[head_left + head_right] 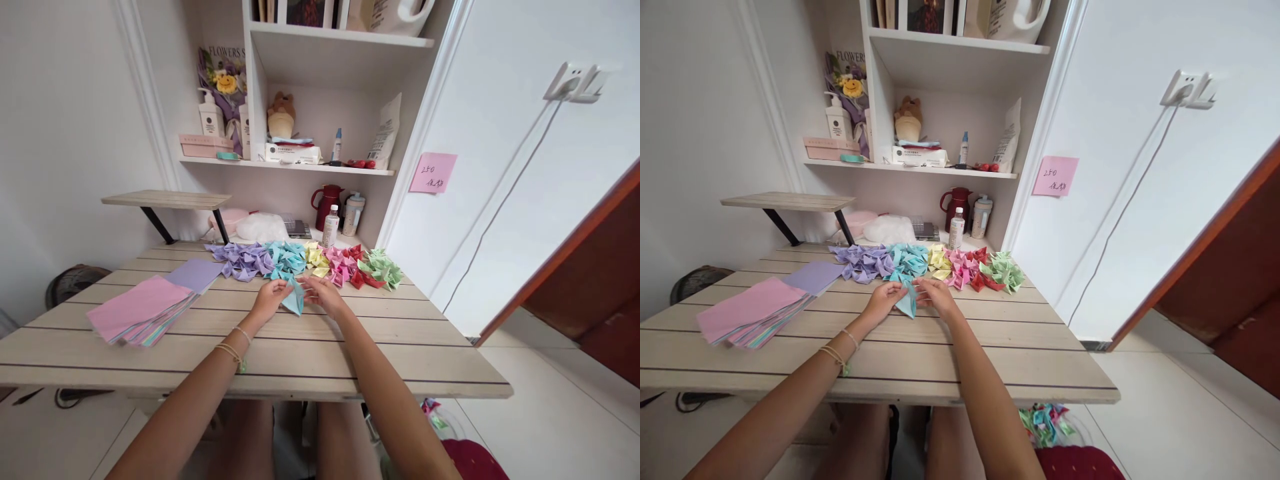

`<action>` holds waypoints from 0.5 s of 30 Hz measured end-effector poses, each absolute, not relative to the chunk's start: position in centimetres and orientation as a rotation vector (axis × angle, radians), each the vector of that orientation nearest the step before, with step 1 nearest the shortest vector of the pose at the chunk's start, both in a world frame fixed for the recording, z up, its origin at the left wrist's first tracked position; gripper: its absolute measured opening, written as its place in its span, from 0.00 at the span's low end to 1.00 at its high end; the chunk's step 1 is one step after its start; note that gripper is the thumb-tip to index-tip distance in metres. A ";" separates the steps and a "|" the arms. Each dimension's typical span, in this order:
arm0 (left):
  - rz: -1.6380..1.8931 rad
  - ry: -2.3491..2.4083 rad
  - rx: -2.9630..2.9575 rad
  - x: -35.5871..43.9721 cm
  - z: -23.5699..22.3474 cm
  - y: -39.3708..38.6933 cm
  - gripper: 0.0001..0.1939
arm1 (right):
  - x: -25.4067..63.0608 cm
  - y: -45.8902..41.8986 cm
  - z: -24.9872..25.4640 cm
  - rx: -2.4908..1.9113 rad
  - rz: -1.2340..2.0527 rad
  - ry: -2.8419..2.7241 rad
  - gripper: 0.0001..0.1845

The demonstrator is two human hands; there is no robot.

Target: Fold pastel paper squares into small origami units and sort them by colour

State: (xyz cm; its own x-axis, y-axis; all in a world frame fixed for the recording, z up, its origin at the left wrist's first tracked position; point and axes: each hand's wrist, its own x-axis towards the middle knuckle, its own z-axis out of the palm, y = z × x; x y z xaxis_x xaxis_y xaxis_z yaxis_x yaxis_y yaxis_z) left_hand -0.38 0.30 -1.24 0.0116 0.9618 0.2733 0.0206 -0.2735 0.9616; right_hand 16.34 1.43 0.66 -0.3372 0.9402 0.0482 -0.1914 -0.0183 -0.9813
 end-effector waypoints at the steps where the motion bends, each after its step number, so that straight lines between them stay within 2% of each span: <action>1: 1.391 1.075 1.418 -0.4 -1.3 0.3 0.16 | 16.3 1.4 0.7 -0.893 1.500 -1.315 0.14; 8: 1.402 1.081 1.362 -0.3 -1.0 0.0 0.17 | 16.1 1.4 0.6 -0.956 1.327 -1.389 0.17; 15: 1.428 1.030 1.241 -0.2 -1.0 0.1 0.17 | 16.3 1.4 1.0 -0.963 1.327 -1.432 0.23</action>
State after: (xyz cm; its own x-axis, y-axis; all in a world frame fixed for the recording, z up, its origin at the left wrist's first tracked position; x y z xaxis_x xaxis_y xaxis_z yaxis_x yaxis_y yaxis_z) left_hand -0.16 0.14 -1.01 -0.0358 0.9804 0.1935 -0.1260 -0.1965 0.9724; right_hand 16.35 1.43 0.95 -0.2623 0.9579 0.1172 -0.0439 0.1094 -0.9930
